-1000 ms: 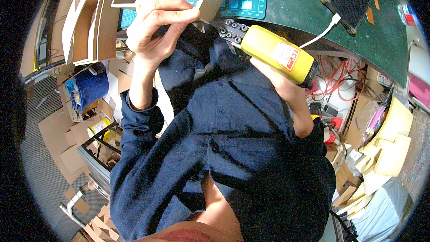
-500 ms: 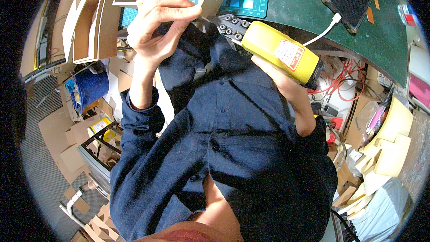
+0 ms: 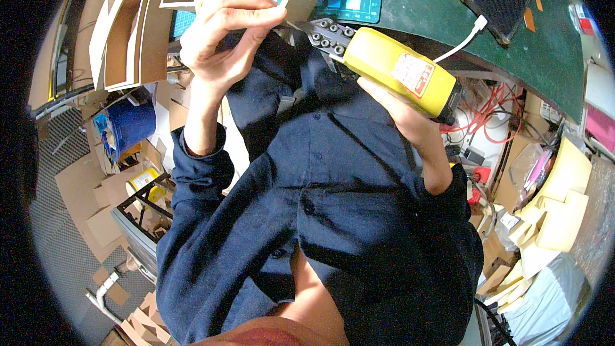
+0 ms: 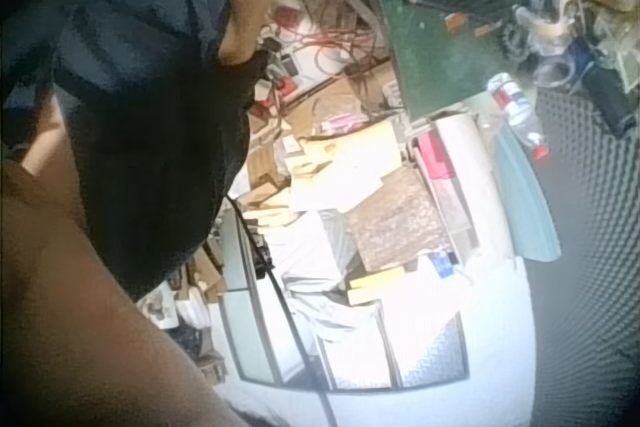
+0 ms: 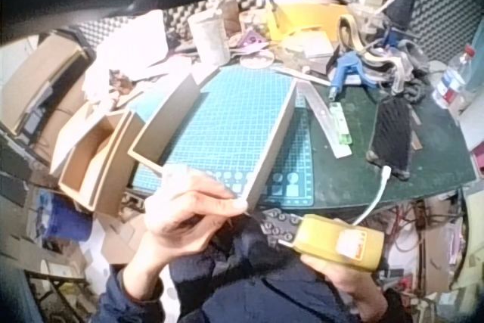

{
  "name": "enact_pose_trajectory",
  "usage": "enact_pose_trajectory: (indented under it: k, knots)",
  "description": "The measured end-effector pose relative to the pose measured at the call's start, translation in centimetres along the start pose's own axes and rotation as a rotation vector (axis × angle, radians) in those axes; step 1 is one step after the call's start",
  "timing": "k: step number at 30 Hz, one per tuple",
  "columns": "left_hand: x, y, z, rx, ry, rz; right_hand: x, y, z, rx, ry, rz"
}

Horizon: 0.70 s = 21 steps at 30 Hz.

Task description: The person assembles a small cardboard box by folding flaps and securing them with a yellow staple gun. They repeatedly pick up the box, align edges, and apply staples to hold the structure together.

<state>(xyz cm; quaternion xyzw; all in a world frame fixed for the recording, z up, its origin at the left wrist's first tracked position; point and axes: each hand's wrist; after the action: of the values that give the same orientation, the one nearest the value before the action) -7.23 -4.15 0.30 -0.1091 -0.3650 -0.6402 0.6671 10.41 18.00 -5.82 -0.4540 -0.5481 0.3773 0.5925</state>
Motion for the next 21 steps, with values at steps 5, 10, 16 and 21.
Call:
enact_pose_trajectory:
  k: [5, 10, 16, 21]
  knots:
    - [0.15, 0.14, -0.02, 0.009, -0.007, 0.005, -0.42, -0.63, -0.15, -0.039, 0.066, 0.145]
    - [0.24, -0.14, -0.08, 0.006, -0.026, -0.006, -0.30, -0.73, -0.12, -0.014, 0.072, 0.152]
    - [0.35, -0.12, -0.09, 0.015, -0.040, -0.018, -0.08, -0.71, -0.13, 0.001, 0.049, 0.128]
    - [0.31, -0.20, -0.11, 0.014, -0.039, -0.034, 0.00, -0.74, 0.03, -0.068, 0.032, 0.146]
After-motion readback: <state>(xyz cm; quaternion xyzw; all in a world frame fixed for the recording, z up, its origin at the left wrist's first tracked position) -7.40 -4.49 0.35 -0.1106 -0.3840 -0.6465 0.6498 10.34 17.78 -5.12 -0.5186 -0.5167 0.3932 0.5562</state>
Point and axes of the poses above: each hand's wrist, its own z-axis towards the middle knuckle, its own x-axis out of the back of the hand, y = z × x, and after that the axes turned 3 degrees about x, right-handed
